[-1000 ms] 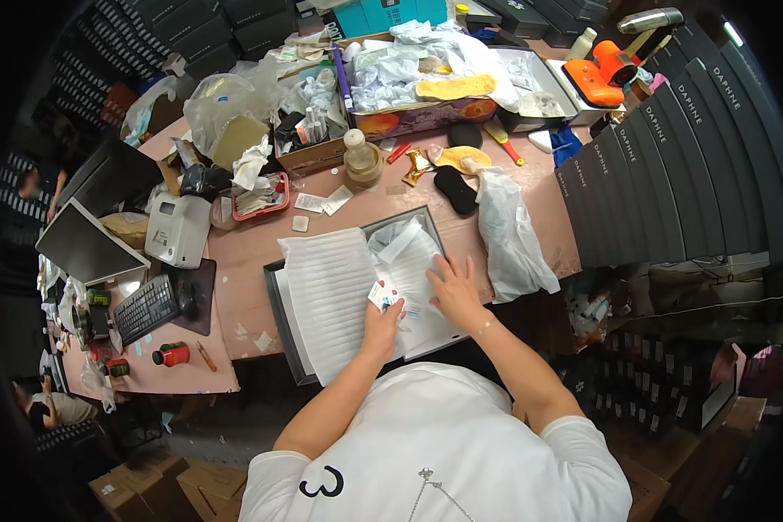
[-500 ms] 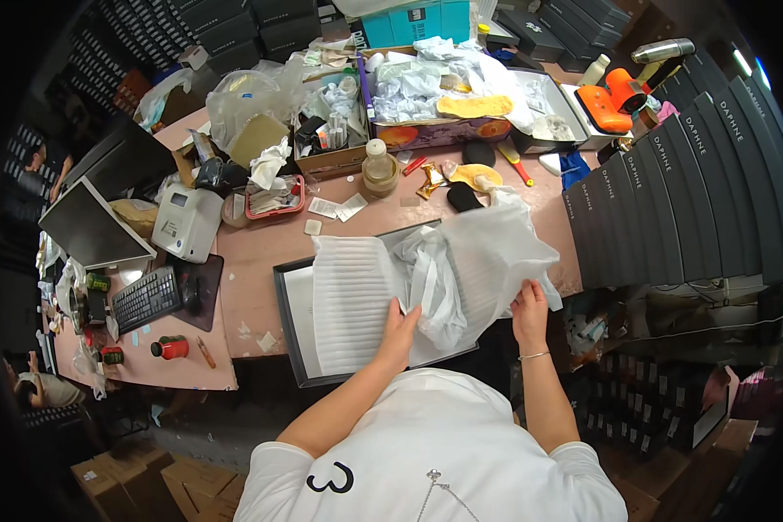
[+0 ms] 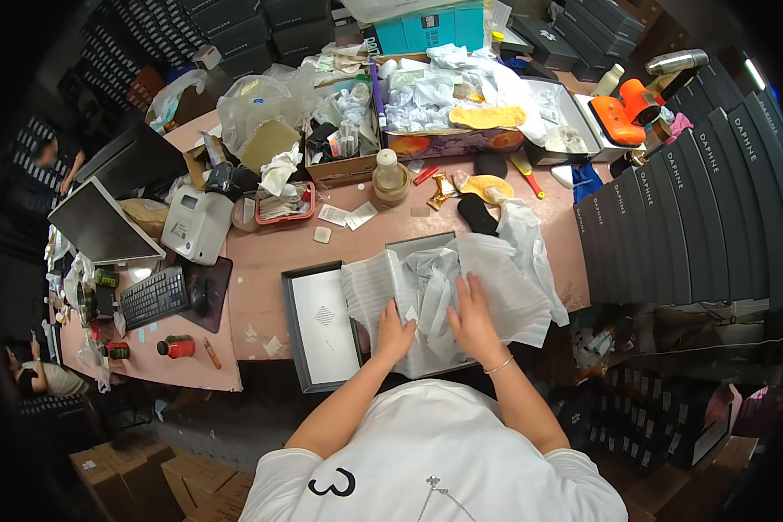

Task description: Packaging shoes into boxes using protective wrapping paper.

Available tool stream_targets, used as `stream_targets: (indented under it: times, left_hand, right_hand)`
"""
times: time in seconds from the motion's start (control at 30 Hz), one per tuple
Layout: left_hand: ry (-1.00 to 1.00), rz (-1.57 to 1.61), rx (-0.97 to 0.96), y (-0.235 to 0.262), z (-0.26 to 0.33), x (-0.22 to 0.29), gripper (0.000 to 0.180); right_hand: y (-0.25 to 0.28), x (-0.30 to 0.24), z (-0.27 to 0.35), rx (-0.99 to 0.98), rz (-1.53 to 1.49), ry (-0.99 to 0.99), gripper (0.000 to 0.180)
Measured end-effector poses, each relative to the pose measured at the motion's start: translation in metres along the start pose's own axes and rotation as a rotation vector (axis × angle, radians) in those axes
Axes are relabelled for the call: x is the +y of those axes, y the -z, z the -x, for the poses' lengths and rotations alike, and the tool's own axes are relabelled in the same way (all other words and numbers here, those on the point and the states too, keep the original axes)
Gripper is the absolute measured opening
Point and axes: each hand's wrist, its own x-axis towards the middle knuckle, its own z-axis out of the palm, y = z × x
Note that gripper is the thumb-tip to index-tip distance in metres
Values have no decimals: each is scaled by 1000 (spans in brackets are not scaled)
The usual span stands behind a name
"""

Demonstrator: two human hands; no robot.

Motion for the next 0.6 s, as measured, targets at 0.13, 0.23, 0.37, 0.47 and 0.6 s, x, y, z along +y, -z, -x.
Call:
stream_targets:
  times: [0.13, 0.23, 0.37, 0.47, 0.6]
  left_hand:
    - [131, 106, -223, 11, -22, -11, 66]
    - [77, 67, -249, 53, -22, 19, 66]
    - [92, 537, -376, 113, -14, 62, 73]
    - [191, 972, -249, 98, -8, 50, 78]
    - [89, 914, -126, 27, -29, -35, 79]
  right_hand:
    - [-7, 56, 11, -189, 42, -216, 62]
    - [-5, 67, 7, -317, -480, -325, 68]
    - [-4, 30, -9, -434, -1336, -614, 79]
    - [-26, 26, -16, -424, -1472, -710, 77]
    - [-60, 71, -31, -641, -810, -585, 74]
